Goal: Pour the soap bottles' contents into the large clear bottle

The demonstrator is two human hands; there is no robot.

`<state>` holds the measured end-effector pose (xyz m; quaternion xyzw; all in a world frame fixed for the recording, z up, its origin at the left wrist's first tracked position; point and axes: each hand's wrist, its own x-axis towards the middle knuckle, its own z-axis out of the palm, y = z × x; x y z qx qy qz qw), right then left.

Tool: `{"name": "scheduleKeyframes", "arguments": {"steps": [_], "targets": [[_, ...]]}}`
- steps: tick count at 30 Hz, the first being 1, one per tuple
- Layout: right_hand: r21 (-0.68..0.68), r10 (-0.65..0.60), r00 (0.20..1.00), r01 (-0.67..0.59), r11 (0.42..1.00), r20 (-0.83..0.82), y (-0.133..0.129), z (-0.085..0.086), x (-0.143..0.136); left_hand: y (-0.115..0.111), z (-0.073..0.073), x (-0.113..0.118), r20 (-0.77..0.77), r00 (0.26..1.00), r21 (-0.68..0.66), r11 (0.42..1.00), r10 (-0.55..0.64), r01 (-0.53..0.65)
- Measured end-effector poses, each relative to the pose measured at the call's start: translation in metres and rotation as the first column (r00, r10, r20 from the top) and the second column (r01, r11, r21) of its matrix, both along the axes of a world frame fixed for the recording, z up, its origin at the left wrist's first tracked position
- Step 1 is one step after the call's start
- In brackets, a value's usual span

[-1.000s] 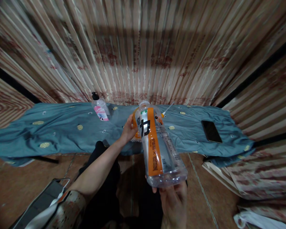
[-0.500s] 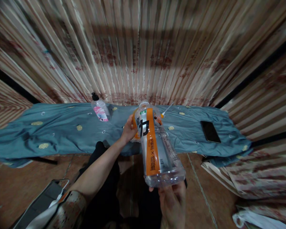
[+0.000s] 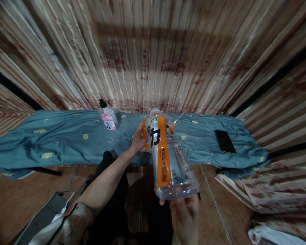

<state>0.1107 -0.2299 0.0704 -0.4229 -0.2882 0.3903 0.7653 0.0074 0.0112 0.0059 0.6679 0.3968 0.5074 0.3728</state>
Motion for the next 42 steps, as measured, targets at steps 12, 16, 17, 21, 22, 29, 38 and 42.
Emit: {"name": "scheduleKeyframes", "arguments": {"steps": [12, 16, 17, 21, 22, 29, 38, 42], "targets": [[0.036, 0.032, 0.999, -0.031, 0.999, -0.027, -0.0002, -0.0016, -0.0007, 0.0003, 0.0004, 0.0011, 0.035, 0.999, 0.004, 1.000, -0.002, 0.002], [0.020, 0.009, 1.000, -0.009, 1.000, -0.028, -0.0005, -0.0017, -0.0016, 0.0001, 0.0003, 0.0005, 0.024, 1.000, -0.009, 1.000, -0.011, 0.011], [0.017, 0.002, 0.999, -0.001, 1.000, -0.032, -0.0007, -0.0020, -0.0019, 0.0001, 0.0000, 0.0005, 0.024, 1.000, -0.005, 1.000, -0.010, 0.010], [0.007, -0.008, 0.999, 0.009, 1.000, -0.042, -0.0009, -0.0027, -0.0026, -0.0003, -0.0009, 0.0008, 0.026, 1.000, 0.009, 1.000, 0.000, 0.000], [0.007, -0.008, 0.999, 0.008, 1.000, -0.042, -0.0008, -0.0025, -0.0026, -0.0005, -0.0009, 0.0008, 0.027, 1.000, 0.007, 1.000, 0.001, -0.001], [0.029, -0.007, 1.000, 0.007, 1.000, -0.023, 0.0011, 0.0022, -0.0037, -0.0012, 0.0003, 0.0000, 0.040, 0.999, -0.019, 1.000, -0.020, 0.021], [0.014, -0.012, 0.999, 0.013, 1.000, -0.032, 0.0021, 0.0020, -0.0037, -0.0007, -0.0008, 0.0014, 0.027, 1.000, -0.008, 1.000, 0.002, -0.002], [0.015, -0.015, 0.999, 0.015, 1.000, -0.046, 0.0009, 0.0001, -0.0037, -0.0016, 0.0004, 0.0006, 0.034, 0.999, -0.009, 1.000, -0.013, 0.013]]}}
